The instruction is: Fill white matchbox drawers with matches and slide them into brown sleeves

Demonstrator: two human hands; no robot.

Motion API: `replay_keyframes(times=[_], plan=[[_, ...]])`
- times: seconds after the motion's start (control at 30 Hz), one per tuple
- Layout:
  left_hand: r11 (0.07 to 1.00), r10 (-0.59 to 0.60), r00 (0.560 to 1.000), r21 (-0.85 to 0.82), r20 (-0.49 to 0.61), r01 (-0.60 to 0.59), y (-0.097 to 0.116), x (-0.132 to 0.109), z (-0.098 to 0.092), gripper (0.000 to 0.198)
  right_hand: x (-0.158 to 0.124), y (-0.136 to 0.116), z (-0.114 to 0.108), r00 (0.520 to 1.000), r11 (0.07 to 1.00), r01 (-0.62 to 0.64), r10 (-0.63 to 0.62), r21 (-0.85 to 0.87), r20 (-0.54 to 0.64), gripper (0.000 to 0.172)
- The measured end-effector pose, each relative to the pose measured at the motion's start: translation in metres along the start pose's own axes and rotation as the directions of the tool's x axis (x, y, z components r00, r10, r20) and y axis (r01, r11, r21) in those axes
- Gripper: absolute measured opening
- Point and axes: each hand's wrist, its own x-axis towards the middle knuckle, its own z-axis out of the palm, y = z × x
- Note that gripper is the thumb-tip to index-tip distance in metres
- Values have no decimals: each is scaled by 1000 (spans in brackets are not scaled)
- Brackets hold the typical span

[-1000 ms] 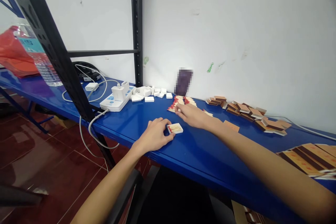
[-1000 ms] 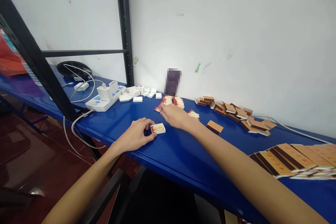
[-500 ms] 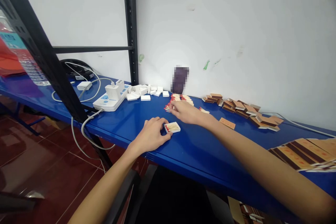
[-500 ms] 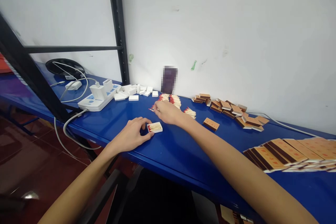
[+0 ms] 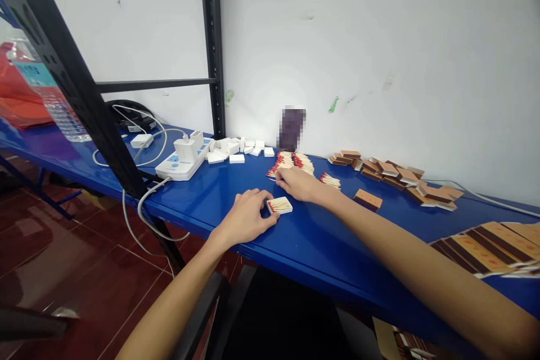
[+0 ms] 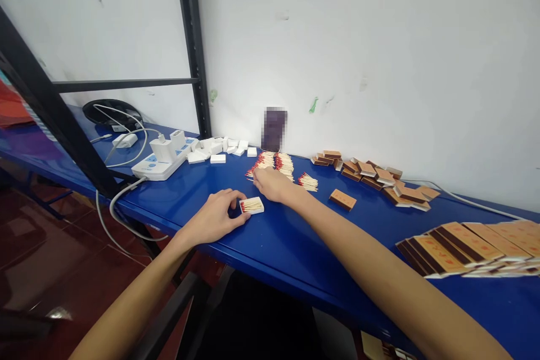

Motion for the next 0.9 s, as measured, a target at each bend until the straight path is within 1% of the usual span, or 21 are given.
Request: replay_keyframes(times=[0.13, 0.23, 0.33, 0.53, 0.67, 0.77, 0.83, 0.87, 0.9], plan=[[1000, -12, 1000, -7, 6, 12, 0, 1, 0, 26, -1, 2, 3, 1000, 999, -11, 12, -34, 5, 21], [1000, -6, 1000, 2, 7, 6, 0, 2, 0, 26, -2, 3, 2, 1000, 999, -25, 25, -48, 0, 19], [1000, -8, 1000, 13, 7, 8, -1, 2, 0, 26, 0, 1, 3, 1000, 999, -21, 21, -43, 4, 17], [1000, -2, 1000, 12, 17, 2, -2, 3, 0, 27, 3, -8, 5, 999, 999, -36, 36, -12, -14, 17], [1000, -12, 1000, 9, 16, 12, -2, 3, 1, 27, 1, -7, 2, 999, 999, -46, 46, -15, -2, 18], [1000, -13, 1000, 6, 13, 13, -1, 3, 1, 27, -14, -9, -2, 999, 999, -36, 36, -13, -5, 20], [1000, -6, 1000, 12, 16, 6, -1, 3, 1, 27, -34, -16, -4, 999, 999, -41, 41, -6, -23, 23], [1000, -1, 1000, 16, 21, 1, -1, 2, 1, 27, -45, -21, -4, 997, 998, -55, 56, 15, -53, 24], [1000, 7, 1000, 19, 28, -7, 0, 2, 0, 28, -57, -26, -3, 998, 999, -37, 39, 39, -49, 24]])
